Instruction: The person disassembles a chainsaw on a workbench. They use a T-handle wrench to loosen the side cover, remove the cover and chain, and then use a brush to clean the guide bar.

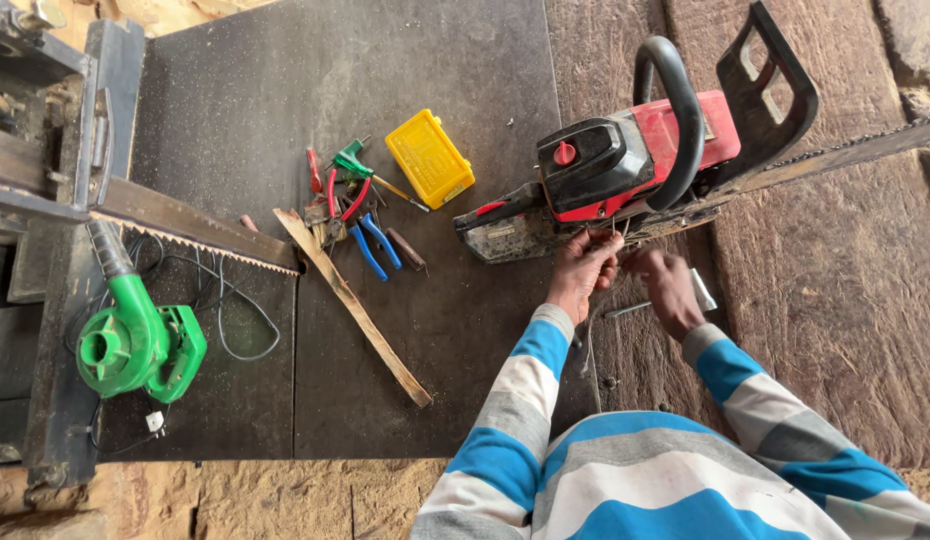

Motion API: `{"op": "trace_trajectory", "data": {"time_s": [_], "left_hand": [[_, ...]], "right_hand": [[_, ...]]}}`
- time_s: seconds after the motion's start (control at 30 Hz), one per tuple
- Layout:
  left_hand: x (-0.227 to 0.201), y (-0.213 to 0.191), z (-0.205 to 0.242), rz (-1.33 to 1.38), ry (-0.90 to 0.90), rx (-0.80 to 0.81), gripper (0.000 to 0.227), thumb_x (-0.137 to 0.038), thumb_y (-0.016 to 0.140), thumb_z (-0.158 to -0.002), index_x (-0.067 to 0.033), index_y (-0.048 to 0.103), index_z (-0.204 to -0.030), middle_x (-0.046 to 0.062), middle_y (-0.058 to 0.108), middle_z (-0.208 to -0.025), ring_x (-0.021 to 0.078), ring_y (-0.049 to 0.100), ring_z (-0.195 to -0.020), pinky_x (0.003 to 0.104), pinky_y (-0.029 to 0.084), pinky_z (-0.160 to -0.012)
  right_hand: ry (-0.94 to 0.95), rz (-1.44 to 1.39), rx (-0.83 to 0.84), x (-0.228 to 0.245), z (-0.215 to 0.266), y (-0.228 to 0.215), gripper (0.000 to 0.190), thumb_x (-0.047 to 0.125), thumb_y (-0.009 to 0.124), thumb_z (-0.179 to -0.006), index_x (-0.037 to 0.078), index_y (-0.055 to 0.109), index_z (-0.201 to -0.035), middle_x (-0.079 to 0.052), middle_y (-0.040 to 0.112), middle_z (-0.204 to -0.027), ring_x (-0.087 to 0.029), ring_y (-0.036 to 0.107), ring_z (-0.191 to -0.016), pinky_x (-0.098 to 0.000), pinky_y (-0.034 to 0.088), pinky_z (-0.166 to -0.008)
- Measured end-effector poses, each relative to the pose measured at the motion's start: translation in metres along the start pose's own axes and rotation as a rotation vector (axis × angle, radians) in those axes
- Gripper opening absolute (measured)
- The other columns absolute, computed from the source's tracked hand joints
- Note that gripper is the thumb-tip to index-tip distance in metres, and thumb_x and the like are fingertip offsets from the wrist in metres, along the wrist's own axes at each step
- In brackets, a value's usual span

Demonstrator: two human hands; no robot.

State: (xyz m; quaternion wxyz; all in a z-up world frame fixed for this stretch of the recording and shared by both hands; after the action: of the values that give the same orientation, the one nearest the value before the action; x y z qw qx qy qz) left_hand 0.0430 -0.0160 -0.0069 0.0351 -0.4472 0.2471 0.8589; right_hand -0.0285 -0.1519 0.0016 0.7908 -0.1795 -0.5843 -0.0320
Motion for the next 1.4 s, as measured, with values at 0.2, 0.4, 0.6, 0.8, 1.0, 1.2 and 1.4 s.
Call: {"op": "trace_trajectory", "data": {"time_s": [0.2,0.4,0.6,0.8,1.0,1.2,1.4], "left_hand": [[-0.007,-0.001,0.01,-0.174,0.102,-0.06,0.006,-0.021,0.073,-0.087,-0.0162,0.073,-0.091,-0.003,0.076,-0.085,0.0094,0.071,-0.071,0.03,0.061,-0.063],[-0.038,-0.032,0.017,-0.268,0.409,-0.16,0.033,-0.04,0.072,-0.098,-0.0094,0.068,-0.087,0.004,0.072,-0.092,0.0158,0.067,-0.089,0.038,0.055,-0.086],[-0.052,-0.05,0.043,-0.383,0.532,-0.548,0.035,-0.047,0.063,-0.097,-0.0122,0.06,-0.096,0.006,0.07,-0.095,0.0146,0.066,-0.083,0.035,0.057,-0.077],[-0.011,0.02,0.051,-0.154,0.094,0.049,0.043,-0.048,0.058,-0.103,-0.005,0.064,-0.103,0.005,0.074,-0.094,0.0119,0.069,-0.079,0.03,0.057,-0.07],[-0.042,0.05,0.103,-0.03,0.133,0.305,0.035,-0.033,0.057,-0.106,-0.0036,0.071,-0.119,0.0,0.067,-0.076,0.0109,0.064,-0.067,0.028,0.056,-0.064],[-0.14,-0.016,0.185,-0.164,0.47,0.259,0.042,-0.036,0.05,-0.113,-0.0004,0.073,-0.116,-0.004,0.056,-0.067,0.0073,0.057,-0.063,0.027,0.051,-0.065],[-0.16,-0.115,0.235,-0.031,0.545,-0.042,0.038,-0.032,0.058,-0.106,0.0019,0.068,-0.121,0.004,0.07,-0.086,0.0176,0.072,-0.087,0.034,0.062,-0.087]], "right_hand": [[0.105,-0.387,-0.051,0.021,-0.019,-0.002,0.023,0.024,0.061,-0.1,0.005,0.07,-0.111,-0.009,0.069,-0.104,-0.022,0.06,-0.092,-0.0396,0.051,-0.085],[0.164,-1.276,0.033,0.006,-0.01,-0.032,0.02,0.019,0.057,-0.099,0.012,0.05,-0.082,-0.001,0.052,-0.074,-0.018,0.05,-0.071,-0.0347,0.046,-0.072],[-0.055,-1.138,0.291,0.004,0.041,-0.092,0.025,0.026,0.055,-0.089,0.01,0.051,-0.07,-0.006,0.051,-0.066,-0.022,0.048,-0.066,-0.0397,0.052,-0.089],[0.164,-0.46,0.562,0.006,0.102,-0.027,0.031,0.017,0.052,-0.079,-0.007,0.072,-0.08,-0.015,0.072,-0.078,-0.025,0.068,-0.071,-0.035,0.056,-0.066],[0.105,0.025,0.827,0.018,0.143,0.038,0.024,0.023,0.062,-0.09,0.0,0.069,-0.089,-0.007,0.064,-0.075,-0.016,0.062,-0.072,-0.0314,0.053,-0.067],[-0.195,0.554,0.406,0.003,0.127,0.011,0.032,0.033,0.062,-0.095,0.003,0.072,-0.093,-0.013,0.067,-0.086,-0.024,0.067,-0.076,-0.0405,0.054,-0.067],[-0.158,0.681,0.172,0.016,0.109,0.007,0.038,0.034,0.056,-0.097,0.004,0.075,-0.109,-0.022,0.075,-0.096,-0.037,0.072,-0.086,-0.0492,0.056,-0.075]]}}
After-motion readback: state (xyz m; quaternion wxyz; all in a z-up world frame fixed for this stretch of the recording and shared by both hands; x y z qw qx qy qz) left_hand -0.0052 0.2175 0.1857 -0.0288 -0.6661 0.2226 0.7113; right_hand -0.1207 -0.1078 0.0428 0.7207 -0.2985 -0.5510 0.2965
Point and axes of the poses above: each hand's wrist, its own z-axis away from the middle knuckle, its own y-axis out of the palm, x = y × z, the point moved 6 cm from there along -z, towards the middle knuckle
